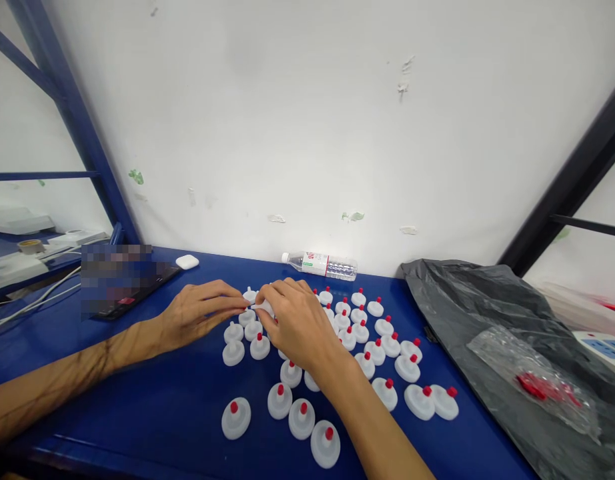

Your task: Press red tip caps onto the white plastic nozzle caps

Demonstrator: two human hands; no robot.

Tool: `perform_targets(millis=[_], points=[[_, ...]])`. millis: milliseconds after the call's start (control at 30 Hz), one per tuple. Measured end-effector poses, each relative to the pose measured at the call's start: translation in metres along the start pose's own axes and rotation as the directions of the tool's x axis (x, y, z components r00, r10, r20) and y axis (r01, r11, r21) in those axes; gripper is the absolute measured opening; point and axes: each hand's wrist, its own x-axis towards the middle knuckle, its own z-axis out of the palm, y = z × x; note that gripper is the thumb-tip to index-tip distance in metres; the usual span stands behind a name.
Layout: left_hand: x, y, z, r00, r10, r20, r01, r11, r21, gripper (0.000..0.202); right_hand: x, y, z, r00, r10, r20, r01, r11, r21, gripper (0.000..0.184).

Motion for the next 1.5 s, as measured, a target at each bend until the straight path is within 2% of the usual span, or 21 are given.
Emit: perform_targets(millis=[167, 300, 467, 567, 633, 733, 767, 867, 967, 1167, 1500], points=[[0.001, 0.008, 0.004, 0.998, -0.062, 0.000, 0.062, 0.988, -0.140, 0.019, 0.000, -0.005, 0.001, 0.997, -0.071, -0.011, 0.071, 0.997, -0.008, 0.009], [0.006, 0.015, 0.004, 0.975, -0.221, 0.014, 0.216, 0.933, -0.287, 0.018, -0.001, -0.005, 0.002, 0.995, -0.104, -0.008, 0.104, 0.994, -0.013, 0.010], [0.011, 0.017, 0.003, 0.908, -0.411, 0.083, 0.400, 0.789, -0.466, 0.026, 0.000, -0.001, 0.002, 0.989, -0.141, -0.047, 0.141, 0.990, 0.002, 0.010], [0.013, 0.018, 0.003, 0.851, -0.508, 0.134, 0.489, 0.672, -0.556, 0.023, 0.001, -0.001, 0.000, 0.985, -0.150, -0.087, 0.152, 0.988, 0.013, 0.010], [0.013, 0.018, 0.002, 0.815, -0.552, 0.176, 0.527, 0.582, -0.620, 0.030, 0.001, -0.004, -0.002, 0.981, -0.160, -0.106, 0.163, 0.986, 0.021, 0.011], [0.014, 0.018, 0.001, 0.792, -0.538, 0.289, 0.558, 0.445, -0.701, 0.061, 0.001, -0.009, -0.002, 0.976, -0.184, -0.114, 0.189, 0.981, 0.035, 0.012], [0.015, 0.018, 0.000, 0.789, -0.513, 0.338, 0.568, 0.400, -0.719, 0.065, 0.001, -0.011, -0.001, 0.974, -0.193, -0.117, 0.199, 0.979, 0.038, 0.013], [0.016, 0.018, -0.002, 0.777, -0.418, 0.471, 0.603, 0.278, -0.748, 0.052, 0.000, -0.015, 0.002, 0.969, -0.211, -0.126, 0.218, 0.975, 0.041, 0.013], [0.017, 0.019, -0.004, 0.765, -0.363, 0.532, 0.622, 0.204, -0.756, 0.037, -0.001, -0.016, 0.005, 0.970, -0.214, -0.119, 0.220, 0.975, 0.034, 0.013], [0.014, 0.017, -0.001, 0.764, -0.385, 0.518, 0.610, 0.170, -0.774, 0.034, -0.002, -0.018, 0.005, 0.960, -0.257, -0.113, 0.262, 0.965, 0.028, 0.013], [0.015, 0.024, -0.002, 0.780, -0.418, 0.465, 0.582, 0.214, -0.784, 0.027, 0.000, -0.017, 0.005, 0.947, -0.295, -0.127, 0.300, 0.954, 0.020, 0.019]])
